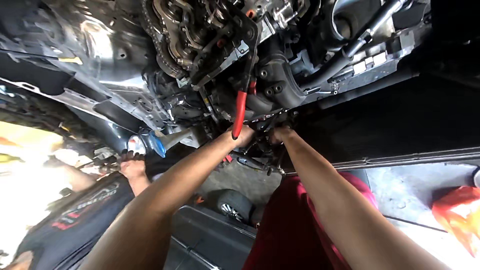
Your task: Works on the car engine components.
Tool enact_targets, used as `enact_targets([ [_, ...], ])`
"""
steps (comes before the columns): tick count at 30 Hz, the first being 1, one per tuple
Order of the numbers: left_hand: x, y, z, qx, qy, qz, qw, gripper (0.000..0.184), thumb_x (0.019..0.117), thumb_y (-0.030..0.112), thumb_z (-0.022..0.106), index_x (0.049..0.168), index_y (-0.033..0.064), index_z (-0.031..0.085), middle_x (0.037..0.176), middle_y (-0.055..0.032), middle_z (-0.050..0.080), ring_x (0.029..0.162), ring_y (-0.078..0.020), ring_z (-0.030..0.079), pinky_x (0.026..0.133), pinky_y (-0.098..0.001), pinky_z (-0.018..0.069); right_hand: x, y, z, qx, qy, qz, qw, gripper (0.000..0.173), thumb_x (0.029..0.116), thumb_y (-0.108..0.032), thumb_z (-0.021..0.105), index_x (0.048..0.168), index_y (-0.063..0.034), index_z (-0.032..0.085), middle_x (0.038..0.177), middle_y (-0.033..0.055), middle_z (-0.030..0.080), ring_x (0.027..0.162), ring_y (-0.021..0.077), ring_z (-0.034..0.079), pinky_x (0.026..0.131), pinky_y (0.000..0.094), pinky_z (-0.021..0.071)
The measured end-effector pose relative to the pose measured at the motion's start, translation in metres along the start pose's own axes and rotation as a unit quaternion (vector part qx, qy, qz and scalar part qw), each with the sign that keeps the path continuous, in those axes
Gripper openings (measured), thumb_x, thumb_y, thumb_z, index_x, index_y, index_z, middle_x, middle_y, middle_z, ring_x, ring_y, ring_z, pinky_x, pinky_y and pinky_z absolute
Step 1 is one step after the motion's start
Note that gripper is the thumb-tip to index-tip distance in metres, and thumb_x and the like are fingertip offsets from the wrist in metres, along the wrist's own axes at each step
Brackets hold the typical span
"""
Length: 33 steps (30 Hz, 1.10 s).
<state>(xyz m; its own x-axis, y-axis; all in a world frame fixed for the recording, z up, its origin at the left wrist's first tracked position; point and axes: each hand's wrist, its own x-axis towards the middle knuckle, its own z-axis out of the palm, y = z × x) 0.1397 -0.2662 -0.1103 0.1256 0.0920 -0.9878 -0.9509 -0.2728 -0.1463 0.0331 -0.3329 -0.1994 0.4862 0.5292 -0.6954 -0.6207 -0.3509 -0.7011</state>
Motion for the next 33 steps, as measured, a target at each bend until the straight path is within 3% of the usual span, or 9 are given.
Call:
enact_targets([
  [4, 0.002, 0.004, -0.002, -0.041, 0.0, 0.002, 0.999, 0.026, 0.087, 0.014, 0.074, 0.111, 0.0042, 0.07, 0.108, -0.0201, 0.07, 0.103, -0.0396, 0.068, 0.085, -0.0629, 0.052, 0.009, 0.003, 0.004, -0.001, 0.006, 0.008, 1.0, 0.039, 0.0973, -0.023, 0.065, 0.124, 0.0053, 0.065, 0.132, 0.0289, 0.061, 0.125, 0.0451, 0.058, 0.1, 0.0689, 0.0438],
  [10, 0.023, -0.002, 0.005, -0.131, 0.006, 0.104, 0.986, 0.022, 0.0905, 0.01, 0.071, 0.107, -0.0038, 0.069, 0.102, -0.0237, 0.069, 0.096, -0.0396, 0.067, 0.085, -0.0608, 0.0507, 0.01, 0.006, 0.002, 0.004, -0.014, -0.029, 0.999, 0.036, 0.1006, -0.017, 0.062, 0.126, 0.0086, 0.063, 0.13, 0.0303, 0.061, 0.125, 0.0442, 0.058, 0.103, 0.0655, 0.0429],
  [14, 0.018, 0.001, 0.007, -0.215, 0.024, 0.062, 0.974, 0.026, 0.0919, 0.011, 0.071, 0.11, -0.0064, 0.067, 0.099, -0.0244, 0.069, 0.093, -0.0389, 0.067, 0.083, -0.0609, 0.0517, 0.03, 0.021, 0.007, 0.041, -0.006, -0.051, 0.998, 0.036, 0.1011, -0.018, 0.062, 0.126, 0.008, 0.064, 0.129, 0.0297, 0.062, 0.124, 0.0433, 0.058, 0.105, 0.0632, 0.0426],
  [17, 0.014, 0.003, 0.009, -0.328, 0.021, 0.026, 0.944, 0.022, 0.0953, 0.009, 0.065, 0.112, -0.0055, 0.064, 0.095, -0.0199, 0.065, 0.082, -0.0302, 0.063, 0.075, -0.0528, 0.0518, 0.04, 0.031, 0.01, 0.047, 0.016, -0.079, 0.996, 0.037, 0.0988, -0.019, 0.066, 0.127, 0.006, 0.064, 0.129, 0.0287, 0.063, 0.125, 0.0438, 0.058, 0.106, 0.0653, 0.042],
  [19, 0.015, 0.001, 0.016, -0.43, 0.026, 0.016, 0.902, 0.017, 0.1001, 0.011, 0.055, 0.108, -0.0014, 0.062, 0.086, -0.0112, 0.06, 0.069, -0.0197, 0.057, 0.063, -0.0412, 0.0494, 0.031, 0.03, 0.007, 0.047, 0.018, -0.077, 0.996, 0.039, 0.0983, -0.019, 0.067, 0.128, 0.0053, 0.064, 0.131, 0.0281, 0.063, 0.126, 0.0432, 0.058, 0.106, 0.0644, 0.0419],
  [22, 0.007, 0.007, 0.017, -0.558, 0.036, -0.004, 0.829, 0.025, 0.106, 0.018, 0.044, 0.094, 0.0038, 0.06, 0.069, -0.0019, 0.055, 0.052, -0.0101, 0.049, 0.048, -0.0275, 0.044, 0.03, 0.031, 0.007, 0.065, 0.022, -0.07, 0.995, 0.038, 0.0962, -0.017, 0.069, 0.128, 0.004, 0.064, 0.13, 0.0274, 0.063, 0.124, 0.0422, 0.059, 0.105, 0.064, 0.0428],
  [27, 0.002, 0.023, 0.016, -0.734, 0.036, -0.081, 0.673, 0.027, 0.1066, 0.024, 0.043, 0.09, 0.0091, 0.058, 0.061, 0.0001, 0.052, 0.044, -0.0086, 0.044, 0.041, -0.0237, 0.0397, 0.041, 0.039, 0.011, 0.074, 0.028, -0.087, 0.993, 0.041, 0.0965, -0.019, 0.069, 0.133, -0.0006, 0.062, 0.128, 0.0258, 0.064, 0.121, 0.0411, 0.06, 0.103, 0.0636, 0.045],
  [31, 0.014, 0.026, 0.022, -0.852, 0.002, -0.043, 0.521, 0.034, 0.1067, 0.02, 0.034, 0.076, 0.012, 0.047, 0.052, 0.0028, 0.043, 0.037, -0.0061, 0.037, 0.036, -0.0203, 0.0336, 0.027, 0.033, 0.007, 0.076, 0.024, -0.06, 0.995, 0.04, 0.0983, -0.02, 0.067, 0.132, 0.0011, 0.062, 0.13, 0.0266, 0.063, 0.123, 0.0418, 0.059, 0.104, 0.0637, 0.0435],
  [33, 0.018, 0.025, 0.03, -0.897, 0.007, 0.004, 0.443, 0.034, 0.104, 0.015, 0.033, 0.074, 0.0122, 0.047, 0.052, 0.0041, 0.041, 0.037, -0.0043, 0.035, 0.036, -0.0187, 0.0309, 0.02, 0.03, 0.005, 0.091, 0.021, -0.046, 0.995, 0.041, 0.0995, -0.022, 0.066, 0.132, 0.0028, 0.062, 0.132, 0.0274, 0.062, 0.125, 0.0422, 0.058, 0.106, 0.0629, 0.0426],
])
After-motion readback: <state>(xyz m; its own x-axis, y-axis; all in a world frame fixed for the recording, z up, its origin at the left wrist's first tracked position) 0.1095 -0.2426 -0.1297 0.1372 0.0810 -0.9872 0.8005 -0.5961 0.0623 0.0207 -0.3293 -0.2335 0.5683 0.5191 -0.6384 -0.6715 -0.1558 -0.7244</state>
